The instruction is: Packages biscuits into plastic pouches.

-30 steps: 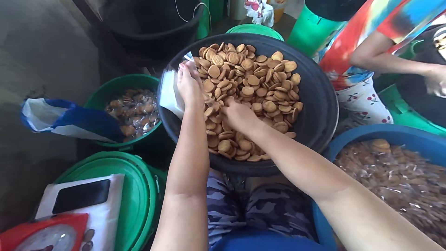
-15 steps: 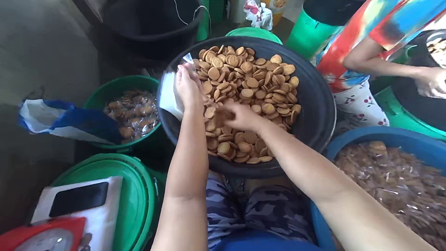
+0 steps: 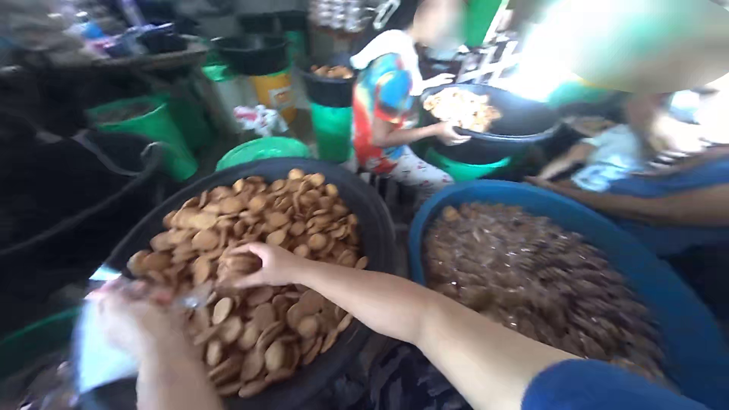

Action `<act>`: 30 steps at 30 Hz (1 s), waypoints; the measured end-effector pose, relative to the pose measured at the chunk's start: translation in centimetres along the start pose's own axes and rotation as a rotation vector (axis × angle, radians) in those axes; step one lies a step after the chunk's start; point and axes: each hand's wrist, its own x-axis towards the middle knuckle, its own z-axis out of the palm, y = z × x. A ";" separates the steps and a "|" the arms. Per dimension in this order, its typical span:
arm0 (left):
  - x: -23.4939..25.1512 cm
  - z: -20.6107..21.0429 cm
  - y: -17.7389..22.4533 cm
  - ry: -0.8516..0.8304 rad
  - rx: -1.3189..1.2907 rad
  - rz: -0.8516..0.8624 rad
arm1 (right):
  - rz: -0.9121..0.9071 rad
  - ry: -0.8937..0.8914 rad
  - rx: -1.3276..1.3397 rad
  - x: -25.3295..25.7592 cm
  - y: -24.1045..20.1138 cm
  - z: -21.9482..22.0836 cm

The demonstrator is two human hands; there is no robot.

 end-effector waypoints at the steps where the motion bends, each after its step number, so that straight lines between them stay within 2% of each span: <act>1: 0.4 -0.2 -0.4 0.019 0.028 0.010 | 0.066 0.100 0.190 0.2 0.2 -1.4; 4: 1.3 0.0 -1.6 0.067 0.089 0.052 | 0.232 0.284 0.736 0.9 0.3 -3.7; 6: 0.4 0.9 -1.2 0.040 0.136 0.063 | 0.316 0.351 0.902 1.2 0.0 -4.5; 10: -1.7 2.6 -0.2 -0.066 0.245 -0.016 | 0.319 0.380 0.942 1.4 0.1 -5.0; 13: -3.8 3.7 1.6 -0.172 0.703 0.018 | 0.277 0.333 0.968 1.2 -0.3 -5.5; 15: -4.4 4.0 2.0 -0.327 0.995 0.104 | 0.256 0.392 0.987 1.1 -0.6 -6.0; 17: -4.4 3.8 1.4 -0.477 1.104 0.175 | 0.229 0.441 0.945 1.0 -0.4 -6.4; 20: -4.3 3.7 0.7 -0.640 1.143 0.139 | 0.207 0.414 0.770 1.1 0.0 -6.2; 24: -5.2 4.3 0.3 -0.693 1.139 0.113 | 0.268 0.238 0.425 0.5 -0.5 -5.4; 27: -5.4 4.7 0.2 -0.737 1.132 0.126 | 0.268 0.014 0.140 0.2 -1.0 -5.5; 30: -4.8 4.8 -0.6 -0.800 1.077 0.107 | 0.291 -0.098 -0.023 0.7 -1.2 -5.7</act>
